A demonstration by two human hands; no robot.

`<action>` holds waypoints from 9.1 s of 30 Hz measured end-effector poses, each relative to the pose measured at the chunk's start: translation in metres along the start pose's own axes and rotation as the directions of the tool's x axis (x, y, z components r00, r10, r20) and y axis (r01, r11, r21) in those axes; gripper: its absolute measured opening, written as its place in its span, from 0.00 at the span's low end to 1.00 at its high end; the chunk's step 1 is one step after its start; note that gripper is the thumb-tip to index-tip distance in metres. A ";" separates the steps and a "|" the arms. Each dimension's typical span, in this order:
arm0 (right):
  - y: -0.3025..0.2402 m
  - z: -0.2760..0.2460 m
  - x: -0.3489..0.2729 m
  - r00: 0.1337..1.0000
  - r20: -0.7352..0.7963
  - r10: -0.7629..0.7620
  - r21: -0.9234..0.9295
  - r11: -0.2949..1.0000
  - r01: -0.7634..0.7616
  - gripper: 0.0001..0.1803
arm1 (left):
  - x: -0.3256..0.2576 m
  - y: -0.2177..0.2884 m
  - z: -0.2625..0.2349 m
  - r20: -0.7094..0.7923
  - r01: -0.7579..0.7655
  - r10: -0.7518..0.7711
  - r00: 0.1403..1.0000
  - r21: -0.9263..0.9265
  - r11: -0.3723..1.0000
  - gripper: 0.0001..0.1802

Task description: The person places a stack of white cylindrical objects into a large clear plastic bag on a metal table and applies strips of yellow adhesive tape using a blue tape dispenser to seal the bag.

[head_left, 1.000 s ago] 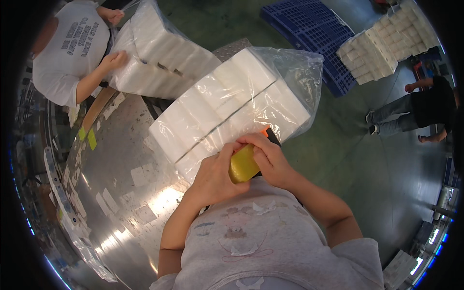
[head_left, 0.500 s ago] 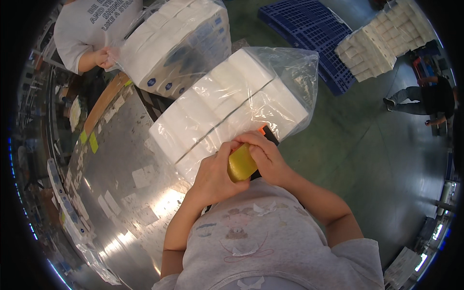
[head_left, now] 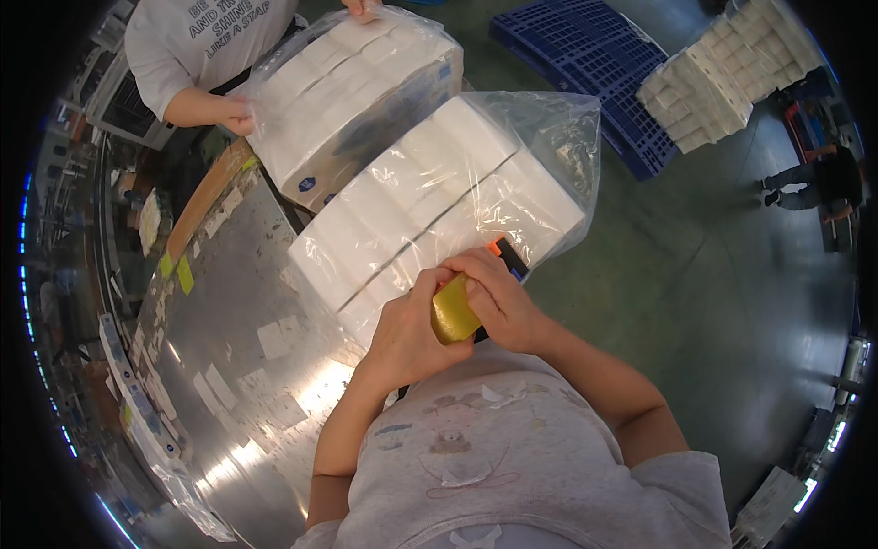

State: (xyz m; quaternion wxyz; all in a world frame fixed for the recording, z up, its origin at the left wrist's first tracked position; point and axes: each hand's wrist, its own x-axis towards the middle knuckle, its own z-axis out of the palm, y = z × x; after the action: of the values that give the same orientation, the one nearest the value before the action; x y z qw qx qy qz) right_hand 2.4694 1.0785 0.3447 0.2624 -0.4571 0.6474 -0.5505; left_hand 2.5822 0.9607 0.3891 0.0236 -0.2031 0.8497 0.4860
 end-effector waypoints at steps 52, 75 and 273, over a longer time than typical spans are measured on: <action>-0.008 0.006 -0.003 0.985 -0.119 0.129 0.033 0.992 -0.126 0.12 | -0.004 -0.001 -0.005 0.050 -0.098 0.099 0.994 -0.028 0.995 0.35; -0.038 -0.010 0.001 0.989 -0.108 -0.103 -0.395 0.917 0.052 0.14 | -0.010 -0.013 0.011 -0.259 -0.230 0.337 0.905 0.370 0.900 0.41; -0.082 -0.067 -0.039 0.878 0.249 0.409 -0.154 0.912 -0.381 0.13 | -0.050 0.010 -0.018 -0.003 -0.196 0.207 0.978 0.304 0.932 0.33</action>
State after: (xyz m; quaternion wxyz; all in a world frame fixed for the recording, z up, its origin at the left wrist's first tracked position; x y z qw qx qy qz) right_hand 2.4553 1.1460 0.4336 0.4332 -0.4002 0.7110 -0.3830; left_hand 2.6267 0.9661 0.4188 -0.0104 -0.1173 0.9306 0.3464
